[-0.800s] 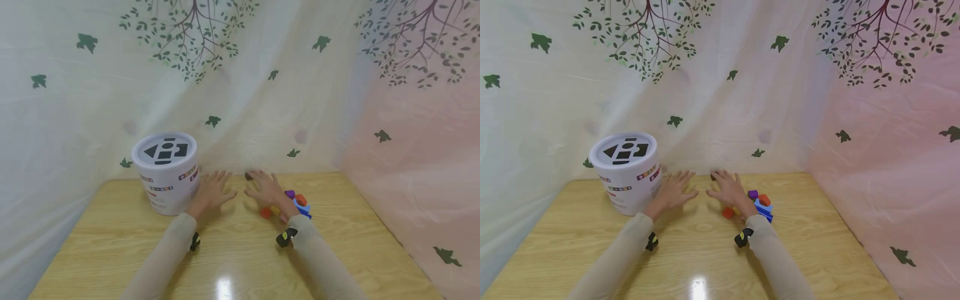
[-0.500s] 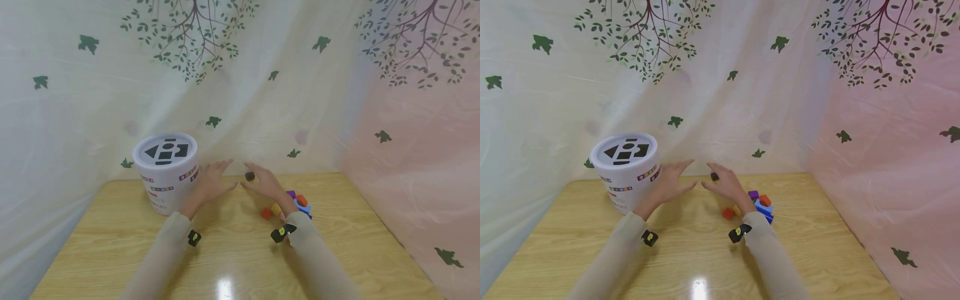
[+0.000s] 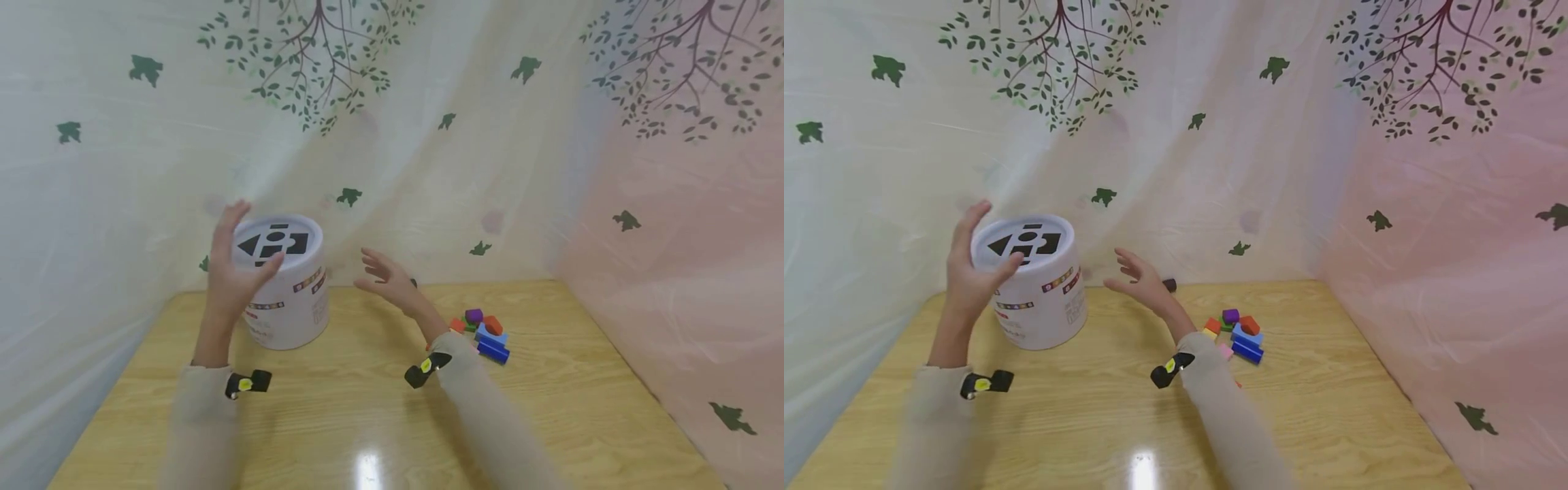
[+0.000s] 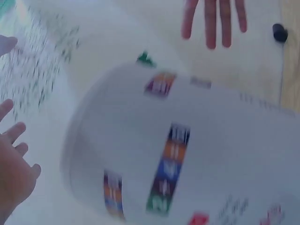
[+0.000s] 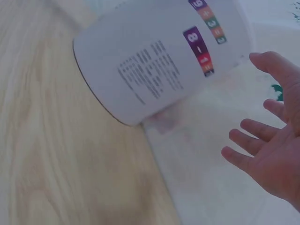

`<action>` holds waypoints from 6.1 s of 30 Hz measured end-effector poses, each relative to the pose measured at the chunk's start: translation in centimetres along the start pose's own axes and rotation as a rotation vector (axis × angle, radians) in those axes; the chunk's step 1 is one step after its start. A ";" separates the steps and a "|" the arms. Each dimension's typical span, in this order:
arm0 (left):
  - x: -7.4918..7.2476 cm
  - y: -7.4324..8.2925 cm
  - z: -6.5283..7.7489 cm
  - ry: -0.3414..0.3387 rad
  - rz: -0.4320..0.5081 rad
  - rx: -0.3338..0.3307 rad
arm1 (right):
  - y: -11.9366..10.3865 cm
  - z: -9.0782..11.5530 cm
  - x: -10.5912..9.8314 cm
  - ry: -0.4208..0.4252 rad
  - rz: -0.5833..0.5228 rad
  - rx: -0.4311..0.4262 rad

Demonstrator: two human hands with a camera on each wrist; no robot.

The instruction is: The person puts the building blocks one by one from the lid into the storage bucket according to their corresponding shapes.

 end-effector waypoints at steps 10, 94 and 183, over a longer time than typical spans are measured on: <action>-6.5 -9.8 3.1 -0.115 0.328 -0.392 | 2.1 -1.5 4.1 -0.005 -0.224 0.074; 6.2 -8.1 1.5 -0.398 0.414 -0.375 | 2.5 6.1 -7.4 -0.013 0.228 0.030; 10.1 -5.1 -1.7 -0.462 0.154 -0.334 | -0.7 10.4 -11.4 -0.029 0.798 -0.243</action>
Point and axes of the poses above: each hand's wrist, its own z-axis away from the middle knuckle, its own x-axis out of the palm, y = z × x, the point moved 2 cm from there along -z, towards the middle knuckle, and after that the axes turned 4 degrees about -x, right-handed, at the moved point
